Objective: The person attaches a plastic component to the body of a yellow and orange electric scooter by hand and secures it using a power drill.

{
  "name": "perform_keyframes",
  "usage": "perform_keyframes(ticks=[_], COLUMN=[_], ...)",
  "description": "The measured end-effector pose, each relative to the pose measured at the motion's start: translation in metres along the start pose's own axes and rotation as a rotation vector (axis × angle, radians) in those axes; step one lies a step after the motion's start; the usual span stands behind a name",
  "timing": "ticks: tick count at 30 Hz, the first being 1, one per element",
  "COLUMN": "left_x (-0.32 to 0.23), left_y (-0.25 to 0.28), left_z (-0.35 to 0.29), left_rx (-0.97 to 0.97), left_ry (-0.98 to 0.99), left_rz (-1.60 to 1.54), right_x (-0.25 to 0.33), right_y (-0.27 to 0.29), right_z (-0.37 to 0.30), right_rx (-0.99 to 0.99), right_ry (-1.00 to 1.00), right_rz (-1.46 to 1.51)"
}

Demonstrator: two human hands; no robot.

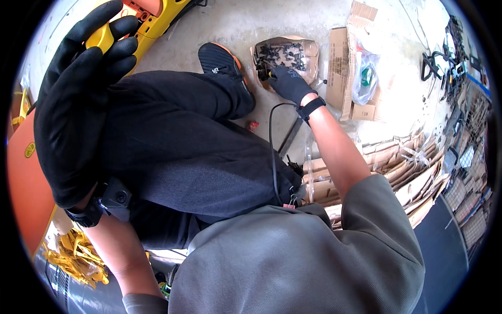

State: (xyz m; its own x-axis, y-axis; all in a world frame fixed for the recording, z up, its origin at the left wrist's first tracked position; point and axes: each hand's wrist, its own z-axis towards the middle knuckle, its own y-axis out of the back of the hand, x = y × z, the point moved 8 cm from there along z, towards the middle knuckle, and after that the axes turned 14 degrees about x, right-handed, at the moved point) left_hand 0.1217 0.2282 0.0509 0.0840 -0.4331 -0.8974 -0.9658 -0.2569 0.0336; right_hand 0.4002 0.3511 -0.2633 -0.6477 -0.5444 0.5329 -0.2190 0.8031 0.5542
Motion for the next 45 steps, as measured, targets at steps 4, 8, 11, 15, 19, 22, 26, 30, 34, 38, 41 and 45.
perform_keyframes(ticks=[4,8,11,15,19,22,26,30,34,38,41,45], left_x=[-0.013,-0.019,-0.026,-0.024,-0.029,-0.026,-0.031,-0.048,-0.076,-0.033,0.039,0.109], left_y=[-0.019,-0.035,-0.044,-0.041,-0.049,-0.057,-0.045,-0.025,0.043,0.116,0.163,0.215], left_z=[0.006,0.005,0.003,-0.003,-0.012,-0.004,-0.009,-0.027,-0.060,-0.078,-0.080,-0.078], left_rx=[0.121,0.015,-0.028,0.024,0.269,0.227,0.151,0.063,-0.203,-0.296,-0.091,-0.086], left_ry=[-0.063,-0.046,-0.029,-0.060,-0.112,-0.157,-0.254,-0.255,-0.261,0.223,0.497,0.739], left_rz=[-0.115,-0.146,-0.118,-0.143,0.019,0.045,0.107,0.236,0.561,0.884,0.986,1.129], right_x=[0.021,0.037,0.065,0.122,0.187,0.226,0.242,0.251,0.227,0.191,0.161,0.119], right_y=[0.004,0.022,0.053,0.087,0.110,0.134,0.155,0.165,0.147,0.117,0.091,0.063], right_z=[-0.013,-0.031,-0.046,-0.059,-0.074,-0.084,-0.083,-0.084,-0.063,-0.033,-0.011,0.002], right_rx=[0.025,-0.049,-0.102,-0.190,0.031,0.194,-0.092,-0.146,-0.052,-0.003,0.001,-0.038], right_ry=[0.163,0.096,0.191,0.444,0.469,0.632,0.569,0.542,0.479,0.346,0.321,0.354], right_rz=[0.092,0.374,0.688,0.710,0.952,1.359,1.049,0.970,1.044,0.912,0.640,0.318])
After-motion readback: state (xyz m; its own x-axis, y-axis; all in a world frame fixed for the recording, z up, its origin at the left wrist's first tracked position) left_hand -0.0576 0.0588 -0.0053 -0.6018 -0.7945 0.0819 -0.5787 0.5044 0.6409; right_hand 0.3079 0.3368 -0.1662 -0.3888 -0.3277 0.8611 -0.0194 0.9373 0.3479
